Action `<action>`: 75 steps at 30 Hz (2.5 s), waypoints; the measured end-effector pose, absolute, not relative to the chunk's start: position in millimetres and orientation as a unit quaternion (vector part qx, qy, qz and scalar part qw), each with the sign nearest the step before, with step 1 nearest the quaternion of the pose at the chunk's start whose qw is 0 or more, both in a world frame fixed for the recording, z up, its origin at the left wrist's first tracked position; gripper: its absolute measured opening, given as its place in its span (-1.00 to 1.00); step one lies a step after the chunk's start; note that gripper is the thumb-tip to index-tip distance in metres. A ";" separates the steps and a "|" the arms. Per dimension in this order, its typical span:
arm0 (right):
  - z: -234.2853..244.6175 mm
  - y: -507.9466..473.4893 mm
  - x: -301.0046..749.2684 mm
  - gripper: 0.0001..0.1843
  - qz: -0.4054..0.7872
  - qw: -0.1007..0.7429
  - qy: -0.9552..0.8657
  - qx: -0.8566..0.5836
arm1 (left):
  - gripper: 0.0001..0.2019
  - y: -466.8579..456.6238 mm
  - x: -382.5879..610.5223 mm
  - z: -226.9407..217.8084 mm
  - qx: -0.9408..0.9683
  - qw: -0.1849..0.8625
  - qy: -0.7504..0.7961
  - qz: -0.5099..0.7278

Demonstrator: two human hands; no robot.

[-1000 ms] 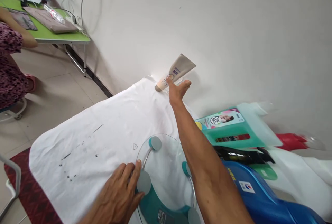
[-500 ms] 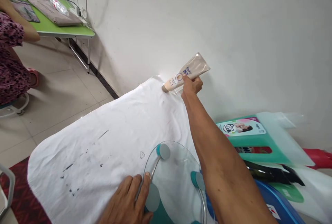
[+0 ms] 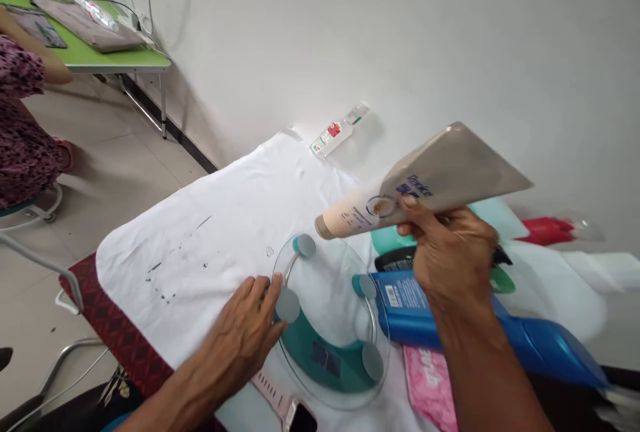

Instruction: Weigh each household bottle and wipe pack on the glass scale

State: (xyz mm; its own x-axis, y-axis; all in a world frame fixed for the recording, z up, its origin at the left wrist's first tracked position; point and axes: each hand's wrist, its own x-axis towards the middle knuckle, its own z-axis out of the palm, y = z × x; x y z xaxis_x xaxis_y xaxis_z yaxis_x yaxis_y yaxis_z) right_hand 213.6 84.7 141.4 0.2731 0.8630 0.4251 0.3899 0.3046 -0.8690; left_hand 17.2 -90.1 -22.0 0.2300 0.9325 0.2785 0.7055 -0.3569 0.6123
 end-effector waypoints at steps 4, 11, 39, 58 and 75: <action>147.5 5.6 238.0 -0.63 0.165 0.562 -0.563 -0.583 | -0.40 -88.1 11.0 -20.1 0.760 0.207 0.531 0.311; 108.0 -53.9 263.7 -0.63 0.133 0.524 -0.567 -0.621 | -0.46 -83.1 3.5 -14.9 0.769 0.200 0.519 0.315; -9.1 -128.6 302.6 -0.27 0.222 0.631 -0.283 -0.687 | -0.50 -74.0 0.5 2.1 0.775 0.185 0.534 0.282; -12.8 -120.7 302.3 -0.27 0.227 0.635 -0.288 -0.680 | -0.49 -72.5 0.0 -0.1 0.779 0.176 0.529 0.286; -14.8 -126.2 302.0 -0.29 0.221 0.622 -0.307 -0.685 | -0.49 -73.5 -1.4 0.4 0.778 0.184 0.531 0.279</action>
State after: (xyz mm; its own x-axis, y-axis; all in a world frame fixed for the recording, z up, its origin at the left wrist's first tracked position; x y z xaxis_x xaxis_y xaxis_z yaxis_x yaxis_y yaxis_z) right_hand 302.0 -126.2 -14.8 0.7131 0.6966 0.0789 0.1460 -0.0375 -0.9886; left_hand -1.4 -73.5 0.4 0.2800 0.9300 0.2379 0.7244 -0.3673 0.5834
